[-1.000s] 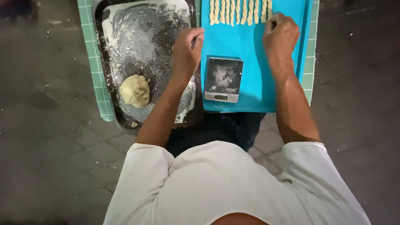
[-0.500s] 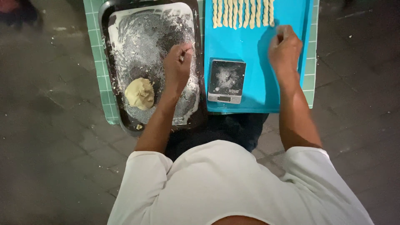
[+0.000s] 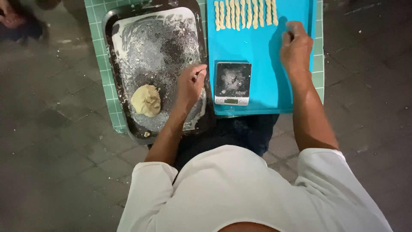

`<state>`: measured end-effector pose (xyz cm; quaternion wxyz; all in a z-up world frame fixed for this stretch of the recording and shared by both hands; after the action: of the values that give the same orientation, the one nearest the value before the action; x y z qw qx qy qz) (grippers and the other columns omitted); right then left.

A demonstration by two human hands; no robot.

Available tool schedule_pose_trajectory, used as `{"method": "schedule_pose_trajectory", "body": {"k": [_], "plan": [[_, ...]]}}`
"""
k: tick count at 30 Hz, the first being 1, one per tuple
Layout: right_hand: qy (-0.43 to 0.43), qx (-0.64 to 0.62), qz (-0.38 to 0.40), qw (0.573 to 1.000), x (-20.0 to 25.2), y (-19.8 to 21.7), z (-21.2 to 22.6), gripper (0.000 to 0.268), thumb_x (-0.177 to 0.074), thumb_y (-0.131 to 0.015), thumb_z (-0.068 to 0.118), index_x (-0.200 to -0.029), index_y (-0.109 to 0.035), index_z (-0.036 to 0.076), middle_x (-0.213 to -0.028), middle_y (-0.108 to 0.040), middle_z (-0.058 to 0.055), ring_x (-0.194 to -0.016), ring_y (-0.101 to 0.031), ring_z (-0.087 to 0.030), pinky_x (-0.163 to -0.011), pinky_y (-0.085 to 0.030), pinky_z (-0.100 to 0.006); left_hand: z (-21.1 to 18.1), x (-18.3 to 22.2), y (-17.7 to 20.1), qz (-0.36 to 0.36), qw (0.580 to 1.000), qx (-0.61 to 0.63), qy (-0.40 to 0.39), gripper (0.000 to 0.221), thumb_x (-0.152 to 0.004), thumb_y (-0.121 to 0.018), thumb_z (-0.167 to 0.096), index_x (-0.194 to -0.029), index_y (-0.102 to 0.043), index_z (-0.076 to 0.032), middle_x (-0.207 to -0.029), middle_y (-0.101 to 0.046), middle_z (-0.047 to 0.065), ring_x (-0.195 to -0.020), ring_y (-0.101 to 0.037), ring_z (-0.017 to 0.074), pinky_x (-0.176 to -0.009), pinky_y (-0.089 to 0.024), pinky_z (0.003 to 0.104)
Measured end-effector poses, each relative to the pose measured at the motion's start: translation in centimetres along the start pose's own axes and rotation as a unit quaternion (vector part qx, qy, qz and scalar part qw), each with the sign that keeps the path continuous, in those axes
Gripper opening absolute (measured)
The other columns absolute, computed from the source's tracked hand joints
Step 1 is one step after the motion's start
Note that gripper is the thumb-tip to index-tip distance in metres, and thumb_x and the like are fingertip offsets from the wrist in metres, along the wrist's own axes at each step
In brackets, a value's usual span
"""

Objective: Portioning dough by weight and then rolling and twisting each piece into a specific shape on a floured surface.

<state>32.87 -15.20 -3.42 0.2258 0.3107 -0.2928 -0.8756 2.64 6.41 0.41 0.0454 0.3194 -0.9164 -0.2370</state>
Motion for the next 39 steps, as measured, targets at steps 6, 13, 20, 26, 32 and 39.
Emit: {"method": "schedule_pose_trajectory", "body": {"k": [6,13,20,26,32,39], "plan": [[0.042,0.185,0.041,0.981,-0.7,-1.4,2.2,0.035,-0.109,-0.051,-0.005,-0.139,-0.069,-0.002,-0.104,-0.068,-0.024,-0.083,-0.065,-0.032,-0.06,-0.055,-0.041,0.8,1.4,0.9,0.009,0.999,0.007,0.037,0.028,-0.104,-0.056,-0.016,-0.123,-0.071,-0.003,-0.108,-0.071,0.014,-0.08,-0.061,0.0166,-0.066,-0.05,0.026],[0.04,0.172,0.055,0.983,-0.5,-1.0,2.8,0.042,-0.103,-0.049,-0.012,-0.135,-0.074,-0.002,-0.106,-0.071,-0.023,-0.083,-0.063,-0.034,-0.058,-0.052,-0.043,0.0,2.4,2.4,-0.005,0.998,0.054,0.01,0.027,-0.105,-0.058,-0.015,-0.124,-0.072,-0.003,-0.116,-0.072,0.017,-0.098,-0.069,0.0236,-0.079,-0.055,0.032],[-0.109,-0.105,0.092,0.984,2.3,1.3,11.1,0.011,-0.11,-0.062,0.002,-0.112,-0.073,0.005,-0.108,-0.074,-0.012,-0.092,-0.068,-0.019,-0.074,-0.059,-0.029,-1.7,4.3,2.8,0.065,0.989,0.094,0.091,0.04,-0.103,-0.057,-0.029,-0.129,-0.07,-0.001,-0.095,-0.078,0.014,-0.048,-0.043,0.0069,-0.038,-0.03,0.021],[-0.19,-0.345,0.227,0.89,8.0,-2.0,22.6,0.02,-0.099,-0.069,0.0,-0.116,-0.077,0.008,-0.091,-0.077,-0.01,-0.083,-0.073,-0.016,-0.083,-0.058,-0.03,-1.8,5.9,-0.7,0.081,0.942,0.316,0.079,0.04,-0.103,-0.067,-0.005,-0.142,-0.062,-0.003,-0.122,-0.072,0.022,-0.105,-0.073,0.0272,-0.078,-0.065,0.037],[-0.213,-0.369,0.162,0.89,13.0,-7.7,18.9,0.024,-0.091,-0.082,0.0,-0.109,-0.066,0.002,-0.086,-0.069,-0.011,-0.067,-0.067,-0.015,-0.061,-0.055,-0.024,2.3,7.8,0.4,0.011,0.968,0.249,-0.025,0.026,-0.094,-0.075,0.0,-0.118,-0.08,-0.008,-0.102,-0.078,0.015,-0.089,-0.076,0.021,-0.066,-0.062,0.031],[-0.203,-0.3,0.207,0.909,13.6,-8.5,21.3,0.003,-0.1,-0.073,0.004,-0.102,-0.07,0.004,-0.086,-0.071,-0.012,-0.075,-0.072,-0.018,-0.066,-0.059,-0.027,7.0,10.0,9.2,-0.213,0.959,-0.159,-0.1,0.017,-0.097,-0.078,-0.031,-0.098,-0.076,-0.014,-0.094,-0.075,0.015,-0.09,-0.074,0.0361,-0.074,-0.058,0.046]]}}
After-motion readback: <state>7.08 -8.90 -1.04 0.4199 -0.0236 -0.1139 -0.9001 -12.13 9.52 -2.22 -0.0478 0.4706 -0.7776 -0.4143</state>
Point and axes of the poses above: each hand's wrist, its own x-axis away from the middle knuckle, its own y-axis out of the back of the hand, z = x × y, the point moved 3 cm from there along -x, towards the middle knuckle
